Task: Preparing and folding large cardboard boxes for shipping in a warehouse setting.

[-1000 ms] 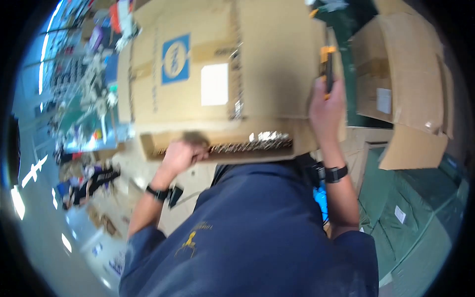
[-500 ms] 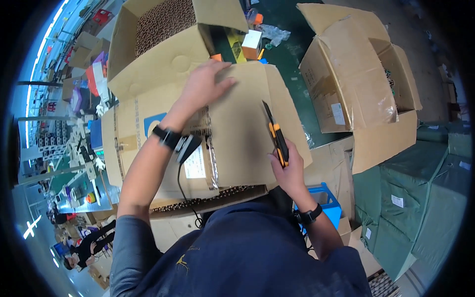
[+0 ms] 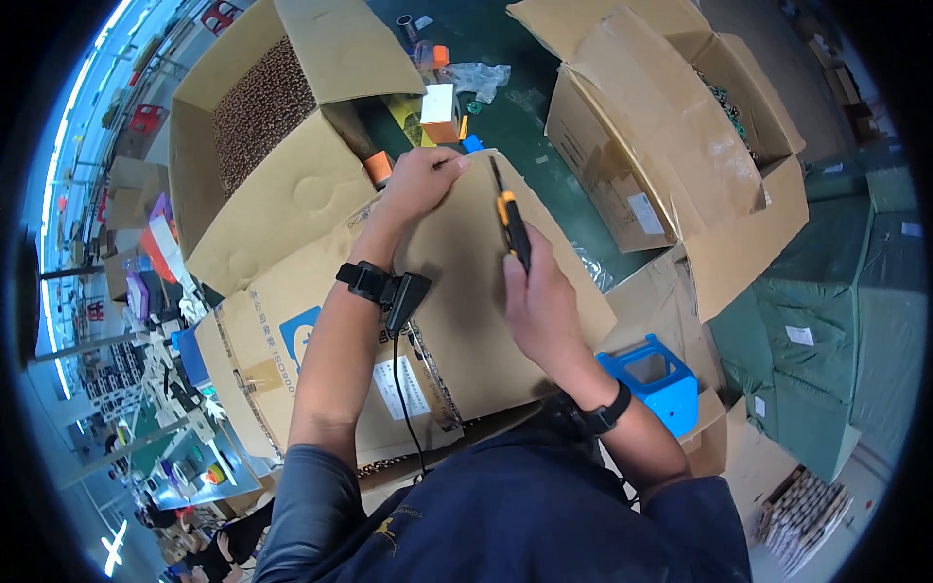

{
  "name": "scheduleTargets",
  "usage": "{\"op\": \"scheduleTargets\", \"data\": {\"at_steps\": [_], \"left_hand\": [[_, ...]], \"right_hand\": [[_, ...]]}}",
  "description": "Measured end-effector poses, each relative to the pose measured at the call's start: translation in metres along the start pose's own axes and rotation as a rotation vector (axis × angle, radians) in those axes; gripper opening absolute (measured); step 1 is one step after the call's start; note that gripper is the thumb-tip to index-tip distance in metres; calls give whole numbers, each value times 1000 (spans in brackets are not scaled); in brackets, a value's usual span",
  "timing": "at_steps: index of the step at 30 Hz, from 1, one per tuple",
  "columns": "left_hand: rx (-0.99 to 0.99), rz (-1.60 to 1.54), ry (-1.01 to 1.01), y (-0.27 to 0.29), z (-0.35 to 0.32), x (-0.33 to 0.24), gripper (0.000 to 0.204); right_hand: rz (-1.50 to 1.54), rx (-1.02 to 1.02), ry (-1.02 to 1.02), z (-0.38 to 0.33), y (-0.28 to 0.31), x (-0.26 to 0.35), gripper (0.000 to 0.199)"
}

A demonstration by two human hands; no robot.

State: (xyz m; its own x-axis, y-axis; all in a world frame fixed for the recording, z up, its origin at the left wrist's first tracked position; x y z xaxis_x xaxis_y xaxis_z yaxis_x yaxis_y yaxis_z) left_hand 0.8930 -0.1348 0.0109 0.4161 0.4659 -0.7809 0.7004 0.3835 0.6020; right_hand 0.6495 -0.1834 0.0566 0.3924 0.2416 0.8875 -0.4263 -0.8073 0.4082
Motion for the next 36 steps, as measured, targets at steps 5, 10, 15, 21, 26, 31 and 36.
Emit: {"op": "scheduleTargets", "data": {"at_steps": [5,10,15,21,26,31,36], "left_hand": [[50,-95,53,-1,7,13,28],[46,-131,87,-4,7,17,29],[9,-124,95,-1,4,12,29],[-38,-82,111,-1,1,7,28],[-79,-42,95,-3,-1,3,27],[-121,-54,13,-2,-3,3,22],[-169,-18,-53,-3,-3,2,20]], "right_hand": [[-278,-72,120,25,-24,6,47],[-366,-62,138,29,-26,10,50],[-522,-58,123,31,-29,14,58],[-682,19,74,33,-28,16,70],[-770,29,55,33,-26,25,68],[-876,51,28,36,-26,37,64],[-888,51,47,41,-25,40,60]]}}
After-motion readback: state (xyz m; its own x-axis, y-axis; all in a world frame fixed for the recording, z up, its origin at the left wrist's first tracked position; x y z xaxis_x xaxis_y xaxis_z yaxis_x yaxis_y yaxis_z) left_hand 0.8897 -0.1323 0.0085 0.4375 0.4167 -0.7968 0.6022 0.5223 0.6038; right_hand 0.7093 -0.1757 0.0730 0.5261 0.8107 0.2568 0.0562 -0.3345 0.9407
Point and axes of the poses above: each hand's wrist, its own z-axis towards the middle knuckle, its own y-axis out of the back of the hand, x = y × z, the point moved 3 cm from there along z, towards the middle knuckle, and after that the axes turned 7 degrees about x, right-handed, at the moved point
